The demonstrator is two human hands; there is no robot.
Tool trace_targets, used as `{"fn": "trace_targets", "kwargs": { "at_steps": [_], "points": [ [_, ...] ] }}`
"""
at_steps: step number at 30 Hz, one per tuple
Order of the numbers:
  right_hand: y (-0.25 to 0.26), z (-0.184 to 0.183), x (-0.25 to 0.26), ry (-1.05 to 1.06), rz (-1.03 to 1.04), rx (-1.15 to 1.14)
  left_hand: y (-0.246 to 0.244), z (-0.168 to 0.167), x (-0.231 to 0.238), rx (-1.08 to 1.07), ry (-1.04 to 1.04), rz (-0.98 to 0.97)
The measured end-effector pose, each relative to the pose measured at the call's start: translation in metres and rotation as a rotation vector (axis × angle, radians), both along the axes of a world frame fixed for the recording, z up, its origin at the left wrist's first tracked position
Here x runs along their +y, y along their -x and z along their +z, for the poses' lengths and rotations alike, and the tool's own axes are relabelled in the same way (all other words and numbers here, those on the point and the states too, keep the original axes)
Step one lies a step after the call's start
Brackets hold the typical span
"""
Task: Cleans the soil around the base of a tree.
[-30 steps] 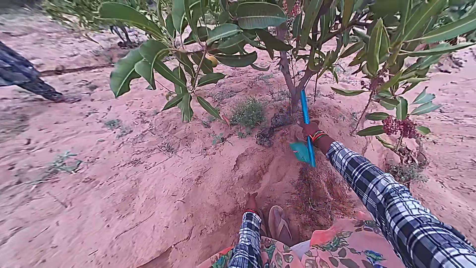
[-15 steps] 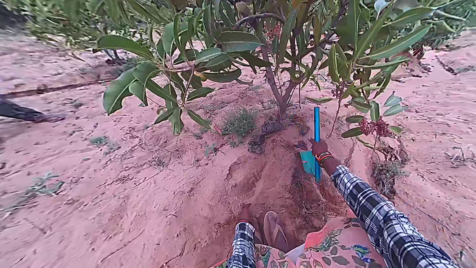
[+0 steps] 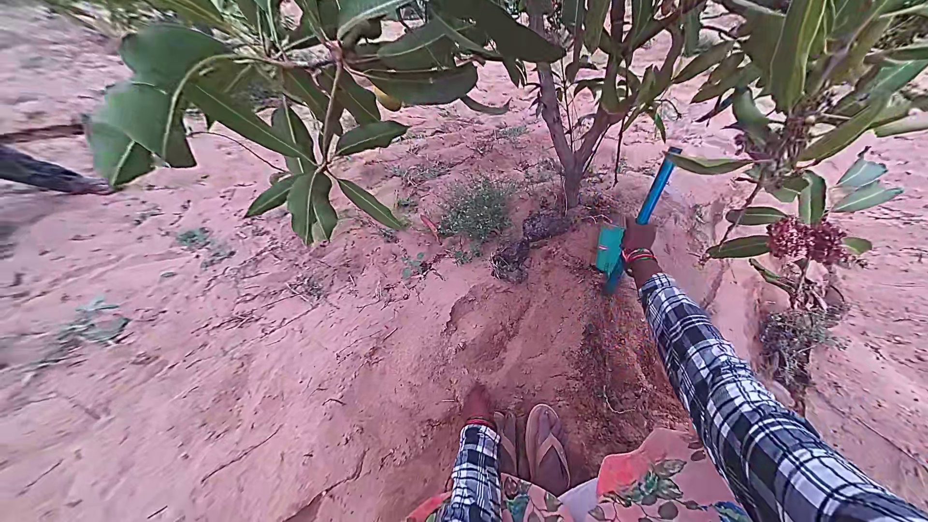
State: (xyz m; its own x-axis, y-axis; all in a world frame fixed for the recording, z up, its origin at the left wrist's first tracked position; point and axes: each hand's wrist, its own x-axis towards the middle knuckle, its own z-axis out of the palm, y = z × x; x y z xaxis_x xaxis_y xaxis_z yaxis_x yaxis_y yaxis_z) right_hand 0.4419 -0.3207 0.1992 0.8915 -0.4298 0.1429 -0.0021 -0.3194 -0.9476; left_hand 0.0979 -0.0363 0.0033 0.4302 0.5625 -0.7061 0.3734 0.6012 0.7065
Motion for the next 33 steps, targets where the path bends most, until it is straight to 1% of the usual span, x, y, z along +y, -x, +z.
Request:
{"fn": "trace_targets", "kwargs": {
  "at_steps": [1,3,4,5,6,8,11,12,13,14,15,17,18,19,21,22,25,27,29,30,33],
  "points": [
    [0.003,-0.011,0.007,0.135,0.073,0.109,-0.004,-0.001,-0.001,0.002,0.003,-0.009],
    [0.004,0.000,0.025,0.367,0.241,0.324,-0.004,0.001,-0.008,-0.009,0.027,-0.037],
    [0.004,0.007,0.027,0.428,0.292,0.362,-0.004,0.004,-0.013,-0.029,0.054,-0.050],
    [0.006,0.011,0.029,0.433,0.298,0.339,-0.002,0.009,-0.012,-0.051,0.076,-0.052],
    [0.009,0.016,0.034,0.393,0.283,0.279,-0.001,0.016,-0.009,-0.077,0.090,-0.046],
    [0.021,0.027,0.035,0.222,0.213,0.162,0.000,0.024,-0.002,-0.111,0.088,-0.030],
    [0.040,0.071,0.024,-0.028,0.157,0.078,-0.006,0.023,0.005,-0.124,0.059,0.009],
    [0.050,0.079,0.020,-0.098,0.163,0.044,-0.007,0.023,0.006,-0.123,0.059,0.013],
    [0.060,0.080,0.016,-0.149,0.163,0.019,-0.009,0.023,0.006,-0.122,0.061,0.016],
    [0.066,0.070,0.013,-0.175,0.152,0.013,-0.011,0.024,0.005,-0.123,0.071,0.021],
    [0.070,0.047,0.011,-0.163,0.131,0.038,-0.014,0.026,0.000,-0.117,0.088,0.023],
    [0.076,-0.013,0.012,-0.017,0.133,0.198,-0.017,0.031,-0.010,-0.105,0.132,0.007],
    [0.080,-0.028,0.018,0.063,0.185,0.296,-0.019,0.034,-0.014,-0.108,0.145,-0.009],
    [0.080,-0.033,0.027,0.141,0.247,0.348,-0.023,0.038,-0.016,-0.122,0.151,-0.031],
    [0.085,-0.038,0.022,0.269,0.347,0.389,-0.014,0.044,-0.026,-0.151,0.176,-0.097],
    [0.083,-0.033,0.015,0.312,0.398,0.391,-0.014,0.051,-0.025,-0.170,0.176,-0.112],
    [0.090,0.000,-0.022,0.411,0.518,0.399,-0.013,0.076,-0.011,-0.241,0.124,-0.076],
    [0.119,0.012,-0.067,0.438,0.561,0.431,-0.007,0.080,0.004,-0.295,0.085,-0.065],
    [0.166,0.022,-0.121,0.417,0.540,0.489,0.000,0.072,0.014,-0.293,0.037,-0.066],
    [0.188,0.022,-0.150,0.406,0.497,0.516,0.006,0.063,0.019,-0.276,0.002,-0.080],
    [0.262,0.016,-0.230,0.344,0.285,0.603,0.037,0.025,0.031,-0.217,-0.061,-0.148]
  ]
}}
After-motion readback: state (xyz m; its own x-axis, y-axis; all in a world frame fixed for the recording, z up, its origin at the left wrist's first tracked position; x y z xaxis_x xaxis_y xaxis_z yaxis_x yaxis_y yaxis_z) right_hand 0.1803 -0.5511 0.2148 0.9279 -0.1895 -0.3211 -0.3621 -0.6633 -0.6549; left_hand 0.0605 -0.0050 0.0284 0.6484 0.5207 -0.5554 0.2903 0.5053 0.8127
